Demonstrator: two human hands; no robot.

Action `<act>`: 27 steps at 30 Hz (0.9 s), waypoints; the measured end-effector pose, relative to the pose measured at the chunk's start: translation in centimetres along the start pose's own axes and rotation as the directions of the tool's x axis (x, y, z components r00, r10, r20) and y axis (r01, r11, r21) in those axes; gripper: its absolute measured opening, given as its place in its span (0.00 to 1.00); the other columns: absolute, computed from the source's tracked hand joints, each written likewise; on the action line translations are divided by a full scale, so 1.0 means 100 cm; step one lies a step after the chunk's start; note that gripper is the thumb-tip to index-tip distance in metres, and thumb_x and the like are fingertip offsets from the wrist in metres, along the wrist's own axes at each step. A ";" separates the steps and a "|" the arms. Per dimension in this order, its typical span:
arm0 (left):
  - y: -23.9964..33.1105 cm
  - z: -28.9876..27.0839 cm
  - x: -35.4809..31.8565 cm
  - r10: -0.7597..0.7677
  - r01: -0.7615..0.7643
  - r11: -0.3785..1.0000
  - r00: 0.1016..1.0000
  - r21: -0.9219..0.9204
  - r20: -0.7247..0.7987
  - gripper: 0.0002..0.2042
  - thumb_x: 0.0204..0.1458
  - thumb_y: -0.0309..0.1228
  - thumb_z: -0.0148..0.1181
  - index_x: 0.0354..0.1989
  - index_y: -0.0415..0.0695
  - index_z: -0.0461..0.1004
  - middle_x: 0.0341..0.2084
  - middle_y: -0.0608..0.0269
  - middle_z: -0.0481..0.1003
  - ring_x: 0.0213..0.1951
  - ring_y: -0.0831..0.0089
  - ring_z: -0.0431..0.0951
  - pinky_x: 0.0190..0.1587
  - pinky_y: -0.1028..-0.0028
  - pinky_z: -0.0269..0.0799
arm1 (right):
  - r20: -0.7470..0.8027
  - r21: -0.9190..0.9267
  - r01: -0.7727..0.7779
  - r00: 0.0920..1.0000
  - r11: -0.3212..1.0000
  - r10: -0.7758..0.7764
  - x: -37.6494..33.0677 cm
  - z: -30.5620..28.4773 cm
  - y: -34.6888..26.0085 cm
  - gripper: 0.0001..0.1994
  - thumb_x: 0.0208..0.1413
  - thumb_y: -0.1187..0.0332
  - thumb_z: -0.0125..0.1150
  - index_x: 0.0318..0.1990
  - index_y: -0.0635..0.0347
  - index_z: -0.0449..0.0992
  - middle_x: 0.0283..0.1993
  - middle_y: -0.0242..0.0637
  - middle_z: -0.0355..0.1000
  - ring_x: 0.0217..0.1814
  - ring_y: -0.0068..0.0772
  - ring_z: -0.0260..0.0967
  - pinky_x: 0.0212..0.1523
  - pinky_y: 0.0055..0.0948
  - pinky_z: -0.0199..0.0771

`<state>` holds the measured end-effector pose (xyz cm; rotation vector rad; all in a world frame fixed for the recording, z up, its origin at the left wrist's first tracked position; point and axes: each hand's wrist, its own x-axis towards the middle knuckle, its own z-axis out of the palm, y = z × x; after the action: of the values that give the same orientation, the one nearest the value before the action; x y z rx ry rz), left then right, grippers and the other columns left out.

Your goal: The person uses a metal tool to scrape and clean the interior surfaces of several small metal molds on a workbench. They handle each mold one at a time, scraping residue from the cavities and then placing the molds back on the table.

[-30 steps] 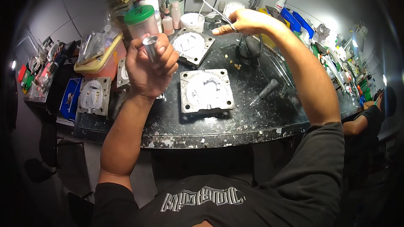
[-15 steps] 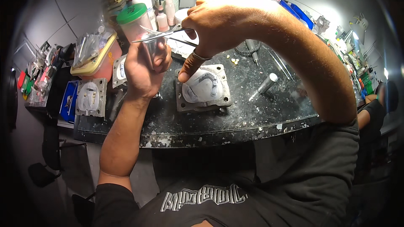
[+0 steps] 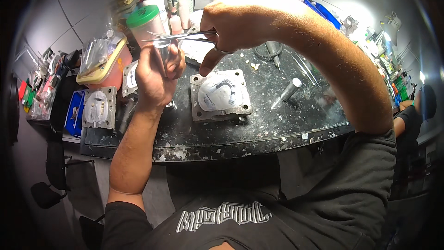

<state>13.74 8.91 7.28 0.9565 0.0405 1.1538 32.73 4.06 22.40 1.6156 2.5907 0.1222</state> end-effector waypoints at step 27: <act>0.017 0.013 0.001 -0.236 0.248 0.964 0.964 -0.092 0.125 0.19 0.63 0.45 0.51 0.48 0.39 0.66 0.24 0.67 0.64 0.17 0.82 0.58 0.18 0.82 0.51 | -0.138 -0.064 -0.017 0.990 0.998 0.008 -0.010 -0.002 0.024 0.30 0.43 0.40 0.76 0.20 0.62 0.73 0.15 0.41 0.65 0.18 0.42 0.67 0.24 0.40 0.67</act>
<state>13.14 8.25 9.24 0.8929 0.0038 0.8660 35.28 4.25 22.91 1.6563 2.6464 0.3270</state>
